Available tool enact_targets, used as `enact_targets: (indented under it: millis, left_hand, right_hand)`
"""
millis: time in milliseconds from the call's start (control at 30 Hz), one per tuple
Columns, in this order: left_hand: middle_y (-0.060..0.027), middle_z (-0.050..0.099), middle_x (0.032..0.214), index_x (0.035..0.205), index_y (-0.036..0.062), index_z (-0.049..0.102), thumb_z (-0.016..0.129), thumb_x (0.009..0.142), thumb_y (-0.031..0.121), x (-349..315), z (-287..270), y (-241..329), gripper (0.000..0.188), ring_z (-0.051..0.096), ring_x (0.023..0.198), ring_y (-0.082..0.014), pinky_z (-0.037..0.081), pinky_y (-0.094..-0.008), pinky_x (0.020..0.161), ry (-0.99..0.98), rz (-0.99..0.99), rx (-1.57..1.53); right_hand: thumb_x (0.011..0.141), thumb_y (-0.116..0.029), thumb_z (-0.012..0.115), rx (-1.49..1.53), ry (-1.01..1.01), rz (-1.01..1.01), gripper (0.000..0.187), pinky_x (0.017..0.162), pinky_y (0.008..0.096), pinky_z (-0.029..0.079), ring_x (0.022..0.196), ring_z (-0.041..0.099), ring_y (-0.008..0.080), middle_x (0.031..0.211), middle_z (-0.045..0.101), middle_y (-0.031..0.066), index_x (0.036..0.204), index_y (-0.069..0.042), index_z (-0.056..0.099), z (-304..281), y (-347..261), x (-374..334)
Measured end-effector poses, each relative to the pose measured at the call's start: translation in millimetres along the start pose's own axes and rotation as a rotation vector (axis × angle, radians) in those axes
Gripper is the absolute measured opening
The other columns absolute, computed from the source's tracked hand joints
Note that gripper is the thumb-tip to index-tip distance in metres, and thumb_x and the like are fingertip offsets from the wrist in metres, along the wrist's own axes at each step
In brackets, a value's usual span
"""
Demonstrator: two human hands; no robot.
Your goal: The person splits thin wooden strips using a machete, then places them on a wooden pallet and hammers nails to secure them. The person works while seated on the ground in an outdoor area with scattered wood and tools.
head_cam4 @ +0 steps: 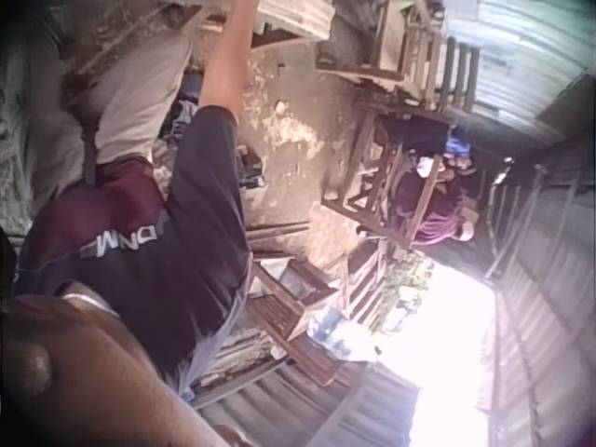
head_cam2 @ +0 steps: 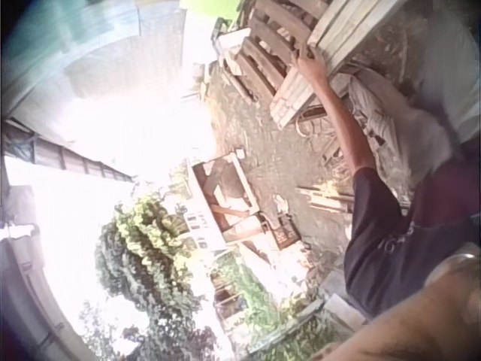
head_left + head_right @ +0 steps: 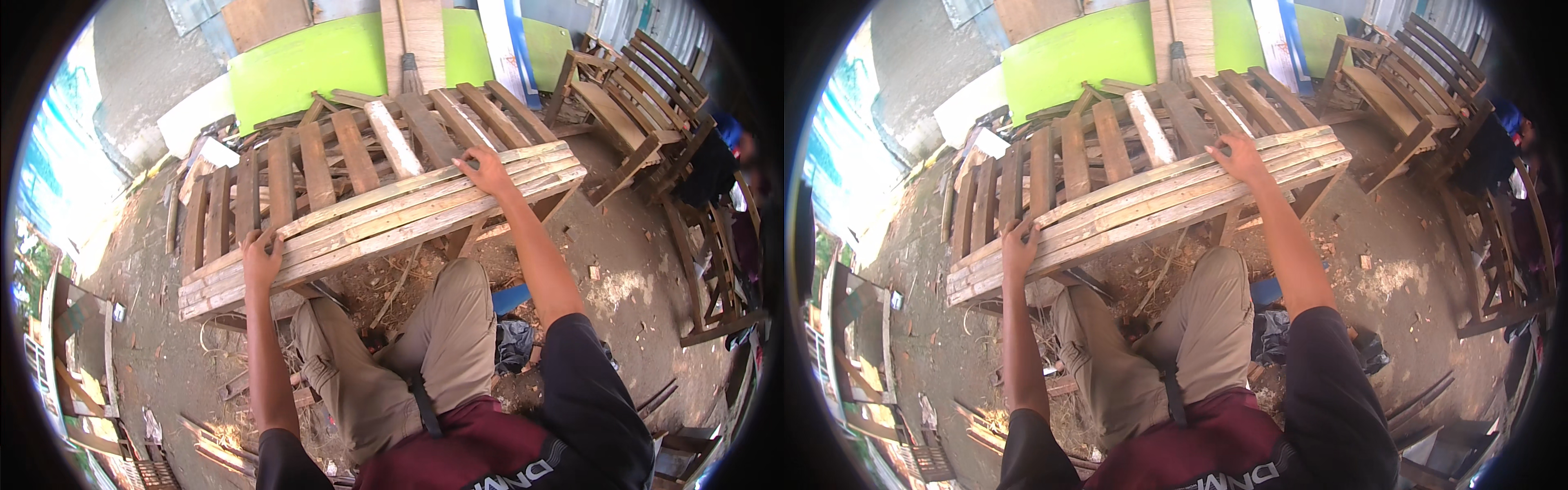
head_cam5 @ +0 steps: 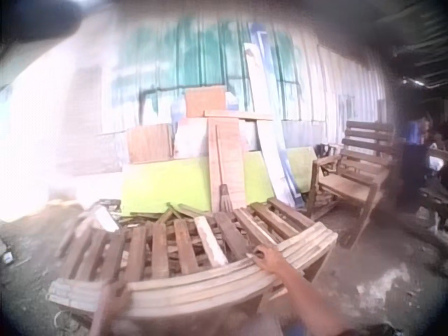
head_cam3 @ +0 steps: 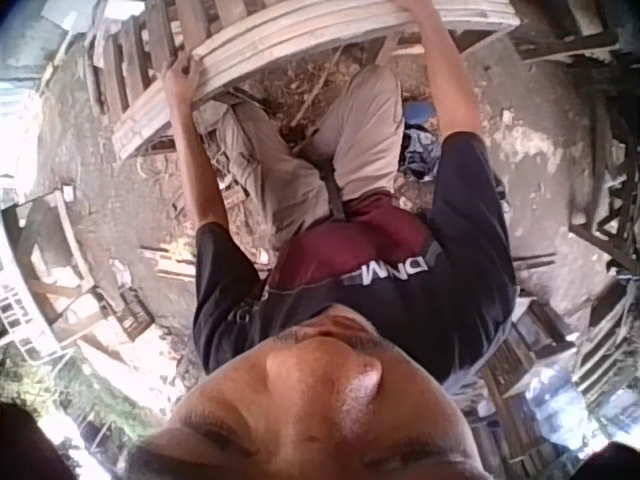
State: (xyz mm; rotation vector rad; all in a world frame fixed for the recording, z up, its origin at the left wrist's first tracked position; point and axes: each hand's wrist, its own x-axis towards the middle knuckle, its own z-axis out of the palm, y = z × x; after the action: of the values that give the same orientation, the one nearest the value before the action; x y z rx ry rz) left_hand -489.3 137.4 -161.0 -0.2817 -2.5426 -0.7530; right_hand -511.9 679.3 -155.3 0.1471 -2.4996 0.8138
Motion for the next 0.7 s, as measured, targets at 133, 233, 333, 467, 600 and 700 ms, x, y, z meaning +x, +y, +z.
enact_targets:
  millis: [133, 233, 333, 467, 600, 700]
  left_hand:
    - [-0.0185, 0.067, 0.113, 0.115, 0.0074, 0.077, 0.073, 0.091, 0.028, 1.8, -2.8, 2.9, 0.032, 0.062, 0.11, -0.038, 0.036, -0.0554, 0.112, -0.035, -0.032, 0.009]
    - [-0.0164, 0.068, 0.112, 0.116, 0.0083, 0.077, 0.072, 0.092, 0.028, 3.9, -1.4, -3.1, 0.032, 0.063, 0.11, -0.037, 0.028, -0.0622, 0.117, -0.044, -0.068, -0.023]
    - [-0.0166, 0.069, 0.109, 0.115, 0.0076, 0.078, 0.071, 0.092, 0.027, 4.6, 2.4, -6.2, 0.03, 0.064, 0.108, -0.0375, 0.03, -0.0605, 0.117, -0.038, -0.078, -0.06]
    - [-0.0174, 0.068, 0.104, 0.114, 0.0056, 0.077, 0.072, 0.092, 0.026, -4.8, 1.2, -5.8, 0.031, 0.063, 0.104, -0.0383, 0.035, -0.057, 0.115, 0.003, -0.068, -0.049]
    - [-0.0185, 0.067, 0.105, 0.114, 0.0036, 0.077, 0.072, 0.092, 0.03, -5.9, 1.4, 5.7, 0.034, 0.063, 0.102, -0.0384, 0.041, -0.054, 0.107, 0.025, -0.029, -0.018]
    - [-0.0215, 0.068, 0.111, 0.114, 0.001, 0.076, 0.07, 0.094, 0.032, -5.9, 2.2, 18.8, 0.037, 0.063, 0.108, -0.039, 0.046, -0.0488, 0.102, 0.01, -0.031, 0.117]
  right_hand:
    - [0.09, -0.032, 0.077, 0.031, 0.02, -0.026, 0.029, 0.093, 0.048, 0.048, 0.104, 0.062, 0.0392, 0.099, 0.066, 0.0203, 0.091, -0.004, 0.071, 11.8, -11.8, -2.5]
    - [0.091, -0.03, 0.076, 0.032, 0.016, -0.067, 0.027, 0.091, 0.0482, 0.048, 0.103, 0.061, 0.0397, 0.098, 0.063, 0.0195, 0.092, -0.003, 0.071, 24.3, -27.7, -4.8]
    - [0.091, -0.03, 0.075, 0.005, 0.002, -0.067, 0.026, 0.09, 0.0484, 0.048, 0.101, 0.06, 0.0403, 0.1, 0.062, 0.0192, 0.093, -0.004, 0.071, 27.3, -31.0, -7.7]
    - [0.093, -0.024, 0.073, -0.065, 0.0, -0.123, 0.024, 0.086, 0.0454, 0.048, 0.097, 0.062, 0.0384, 0.096, 0.063, 0.0188, 0.096, 0.0, 0.071, 27.4, -45.4, -10.1]
    - [0.095, -0.032, 0.069, -0.125, -0.024, -0.141, 0.034, 0.092, 0.0483, 0.048, 0.106, 0.058, 0.0412, 0.108, 0.06, 0.0213, 0.105, 0.001, 0.069, 25.3, -44.0, -16.1]
    - [0.099, -0.045, 0.061, -0.299, -0.107, -0.135, 0.055, 0.102, 0.0529, 0.046, 0.115, 0.057, 0.0438, 0.121, 0.059, 0.0263, 0.125, 0.004, 0.065, 28.5, -66.6, -30.7]
